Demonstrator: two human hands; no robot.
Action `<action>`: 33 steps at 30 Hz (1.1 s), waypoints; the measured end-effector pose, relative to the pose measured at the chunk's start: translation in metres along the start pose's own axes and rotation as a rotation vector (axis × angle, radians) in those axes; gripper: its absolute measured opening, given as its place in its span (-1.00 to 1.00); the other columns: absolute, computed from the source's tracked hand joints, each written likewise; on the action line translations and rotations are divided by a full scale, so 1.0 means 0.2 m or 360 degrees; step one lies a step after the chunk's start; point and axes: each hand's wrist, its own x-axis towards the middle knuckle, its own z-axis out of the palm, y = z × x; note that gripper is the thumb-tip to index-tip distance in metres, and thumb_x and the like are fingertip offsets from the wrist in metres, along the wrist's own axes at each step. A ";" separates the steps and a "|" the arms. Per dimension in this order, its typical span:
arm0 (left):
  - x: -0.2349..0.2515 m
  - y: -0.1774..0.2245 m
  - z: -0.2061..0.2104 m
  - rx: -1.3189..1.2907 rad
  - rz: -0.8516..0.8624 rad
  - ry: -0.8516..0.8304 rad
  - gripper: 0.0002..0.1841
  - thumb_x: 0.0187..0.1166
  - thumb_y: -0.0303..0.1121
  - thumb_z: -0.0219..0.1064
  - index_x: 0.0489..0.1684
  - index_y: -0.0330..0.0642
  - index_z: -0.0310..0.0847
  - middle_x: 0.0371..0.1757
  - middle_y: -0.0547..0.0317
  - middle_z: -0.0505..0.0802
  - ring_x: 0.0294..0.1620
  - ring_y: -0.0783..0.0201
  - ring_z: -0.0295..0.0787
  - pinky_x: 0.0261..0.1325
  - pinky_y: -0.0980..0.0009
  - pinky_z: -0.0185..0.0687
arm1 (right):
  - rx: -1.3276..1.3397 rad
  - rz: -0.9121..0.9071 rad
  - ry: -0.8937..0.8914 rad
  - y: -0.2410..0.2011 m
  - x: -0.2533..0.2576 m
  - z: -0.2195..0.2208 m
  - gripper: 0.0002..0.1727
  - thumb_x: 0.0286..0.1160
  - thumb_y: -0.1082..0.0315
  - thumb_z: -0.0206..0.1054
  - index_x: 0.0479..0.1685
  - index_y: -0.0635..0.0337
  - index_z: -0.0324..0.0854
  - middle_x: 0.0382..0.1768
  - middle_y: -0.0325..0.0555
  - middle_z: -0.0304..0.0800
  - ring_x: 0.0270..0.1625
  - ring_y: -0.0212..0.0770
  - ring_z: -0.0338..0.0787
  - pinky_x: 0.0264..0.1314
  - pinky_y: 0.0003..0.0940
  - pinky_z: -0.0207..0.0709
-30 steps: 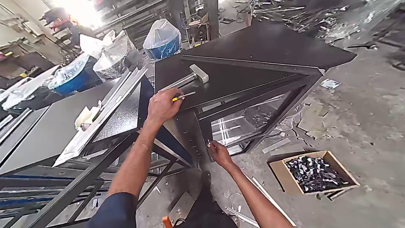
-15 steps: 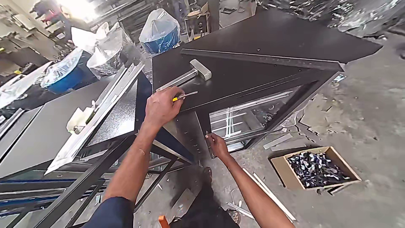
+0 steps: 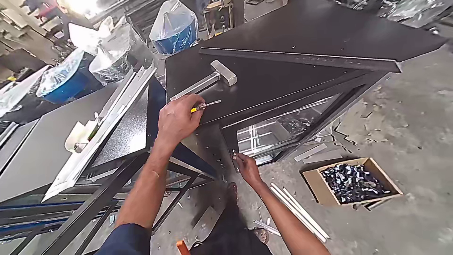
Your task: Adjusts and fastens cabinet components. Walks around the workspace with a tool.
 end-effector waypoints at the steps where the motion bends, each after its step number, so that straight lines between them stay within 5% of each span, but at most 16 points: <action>1: 0.01 0.00 0.00 -0.0006 -0.0012 -0.0002 -0.77 0.67 -0.15 0.23 0.08 0.15 0.79 -0.13 0.21 0.90 -0.13 0.11 0.86 -0.19 -0.10 0.70 | 0.0005 0.0017 0.0002 -0.01 0.05 0.02 -0.63 0.76 0.08 0.17 -0.06 0.13 0.80 -0.29 -0.11 0.85 -0.18 -0.19 0.82 0.03 -0.08 0.68; 3: -0.01 0.00 -0.01 -0.0010 -0.0002 -0.0024 -0.76 0.69 -0.13 0.22 0.09 0.15 0.78 -0.14 0.21 0.88 -0.15 0.12 0.85 -0.20 -0.10 0.69 | 0.0020 0.0026 0.0019 -0.01 0.12 0.05 -0.62 0.75 0.04 0.17 -0.13 0.09 0.80 -0.36 -0.15 0.82 -0.26 -0.23 0.79 -0.07 -0.10 0.67; 8: 0.00 -0.01 0.00 -0.0017 0.0069 0.0010 -0.44 0.55 0.34 0.25 0.15 0.12 0.79 -0.09 0.21 0.88 -0.16 0.17 0.83 -0.17 -0.03 0.72 | 0.0092 0.0030 0.0049 0.00 0.11 0.07 -0.62 0.78 0.05 0.15 0.02 0.05 0.83 -0.19 -0.18 0.90 -0.11 -0.28 0.85 0.12 -0.17 0.70; 13: 0.00 -0.02 0.00 0.0005 0.0059 -0.0022 -0.58 0.68 0.17 0.20 0.17 0.15 0.78 -0.09 0.21 0.88 -0.15 0.16 0.83 -0.18 -0.05 0.71 | 0.0146 0.0061 0.0078 0.00 0.09 0.09 -0.62 0.79 0.04 0.14 -0.03 0.07 0.80 -0.30 -0.21 0.85 -0.24 -0.32 0.80 -0.03 -0.23 0.68; 26: 0.01 -0.04 0.01 -0.0012 0.0061 -0.0030 -0.70 0.72 -0.05 0.19 0.16 0.16 0.78 -0.13 0.27 0.86 -0.19 0.25 0.80 -0.20 0.04 0.69 | 0.0078 -0.0013 0.0113 0.01 0.06 0.09 -0.65 0.80 0.14 0.14 0.10 0.07 0.83 -0.06 -0.14 0.93 0.05 -0.21 0.87 0.26 -0.17 0.67; 30: 0.02 -0.04 0.01 -0.0024 0.0053 -0.0033 -0.68 0.73 -0.06 0.15 0.18 0.14 0.78 -0.11 0.26 0.87 -0.15 0.24 0.81 -0.18 0.05 0.69 | 0.0025 -0.0120 0.0164 0.04 -0.19 0.01 -0.69 0.73 0.20 0.20 -0.10 0.18 0.82 -0.22 -0.08 0.89 -0.08 -0.12 0.87 0.14 -0.06 0.71; 33: 0.02 -0.03 0.01 -0.0034 0.0054 -0.0044 -0.67 0.74 -0.06 0.14 0.21 0.13 0.77 -0.09 0.24 0.88 -0.14 0.23 0.82 -0.17 0.04 0.71 | 0.0067 -0.0094 0.0175 0.10 -0.45 -0.08 -0.66 0.72 0.13 0.17 -0.07 0.05 0.87 -0.11 -0.26 0.92 0.04 -0.35 0.86 0.22 -0.34 0.72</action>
